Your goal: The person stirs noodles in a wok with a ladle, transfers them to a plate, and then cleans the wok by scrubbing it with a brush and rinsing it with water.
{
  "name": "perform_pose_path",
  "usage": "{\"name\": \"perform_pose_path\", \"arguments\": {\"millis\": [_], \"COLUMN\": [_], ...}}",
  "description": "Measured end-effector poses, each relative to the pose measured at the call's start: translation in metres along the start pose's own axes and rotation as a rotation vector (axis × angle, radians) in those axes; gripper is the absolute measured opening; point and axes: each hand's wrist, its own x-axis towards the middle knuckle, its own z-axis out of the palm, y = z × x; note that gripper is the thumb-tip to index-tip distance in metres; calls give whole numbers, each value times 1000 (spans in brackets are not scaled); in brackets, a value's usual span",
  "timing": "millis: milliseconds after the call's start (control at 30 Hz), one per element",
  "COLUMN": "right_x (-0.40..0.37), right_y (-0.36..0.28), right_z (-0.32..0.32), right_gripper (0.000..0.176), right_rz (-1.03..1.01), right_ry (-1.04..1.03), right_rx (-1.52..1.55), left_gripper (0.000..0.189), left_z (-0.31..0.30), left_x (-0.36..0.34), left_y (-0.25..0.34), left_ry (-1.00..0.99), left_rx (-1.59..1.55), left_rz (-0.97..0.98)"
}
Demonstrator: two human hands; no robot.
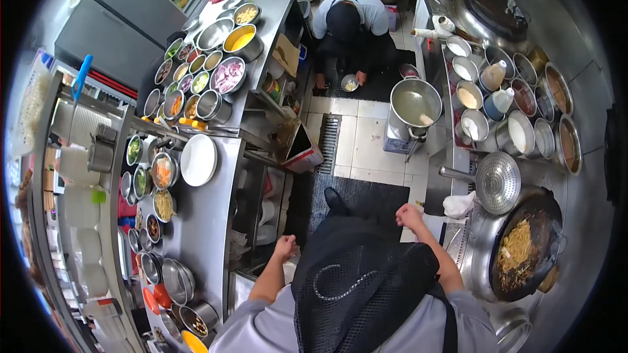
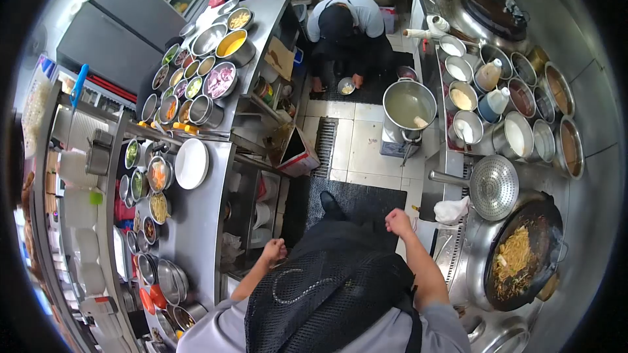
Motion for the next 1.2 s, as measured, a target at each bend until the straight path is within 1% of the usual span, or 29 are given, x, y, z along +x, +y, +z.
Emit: {"name": "perform_pose_path", "arguments": {"millis": [33,67,100,133,167,200,267,333,400,433,500,567,600,633,733,800,833,867,900,933,1000,1033,1100,1133,1200], "right_x": [-10,-18,-25,-28,-32,-36,-36,-30,-25,-20,-14,-11,-7,-6,-11,-10,-11,-12,-15,-19,-26,-26,-30,-34,-42], "right_y": [9,17,24,28,27,22,11,-4,-16,-23,-42,-56,-60,-63,-75,-81,-82,-82,-87,-93,-106,-108,-115,-121,-129], "right_z": [4,7,8,10,11,11,12,12,11,10,8,10,12,14,28,40,48,56,66,75,91,98,105,106,107], "right_gripper": [6,7,6,6,6,6,7,7,7,7,7,8,9,10,10,11,11,11,13,13,14,14,14,14,15], "right_rz": [0,-4,1,2,-8,-23,-18,-42,-80,-140,-169,-190,-207,-226,-182,-137,-158,-181,-163,-158,-151,-164,-168,-172,-165], "right_ry": [-49,-99,-146,-197,-214,-231,-212,-201,-189,-197,-169,-137,-117,-95,-78,-95,-134,-175,-174,-163,-143,-128,-110,-86,-38], "right_rx": [-19,-43,-48,-58,-91,-124,-157,-181,-176,-184,-218,-245,-204,-164,-192,-216,-303,-388,-399,-398,-369,-337,-350,-363,-355], "left_gripper": [30,28,28,27,23,23,22,28,31,32,32,31,38,43,36,37,37,37,39,39,39,39,30,28,28], "left_z": [-9,-2,-4,-2,-3,4,36,45,48,48,40,17,7,-1,-21,-44,-50,-55,-58,-60,-63,-63,-57,-49,-44], "left_x": [16,22,27,33,40,34,9,7,6,6,19,50,49,47,41,50,54,61,67,72,80,87,103,106,118], "left_y": [2,11,24,36,45,58,89,92,84,75,48,7,-2,-11,-22,-21,-24,-23,-13,-4,11,17,35,46,72], "left_ry": [-68,33,14,-3,-63,-42,100,86,55,37,0,-14,-65,-51,140,6,-3,14,30,19,-53,-55,-112,-64,-137], "left_rx": [-61,-68,-5,-44,-47,-76,52,113,150,138,126,262,279,273,152,-47,-43,-104,-165,-159,-109,-108,-22,-17,90], "left_rz": [38,74,157,178,225,247,304,341,353,329,299,214,158,142,-34,-24,-39,-42,-36,-37,-22,-23,56,71,136]}}
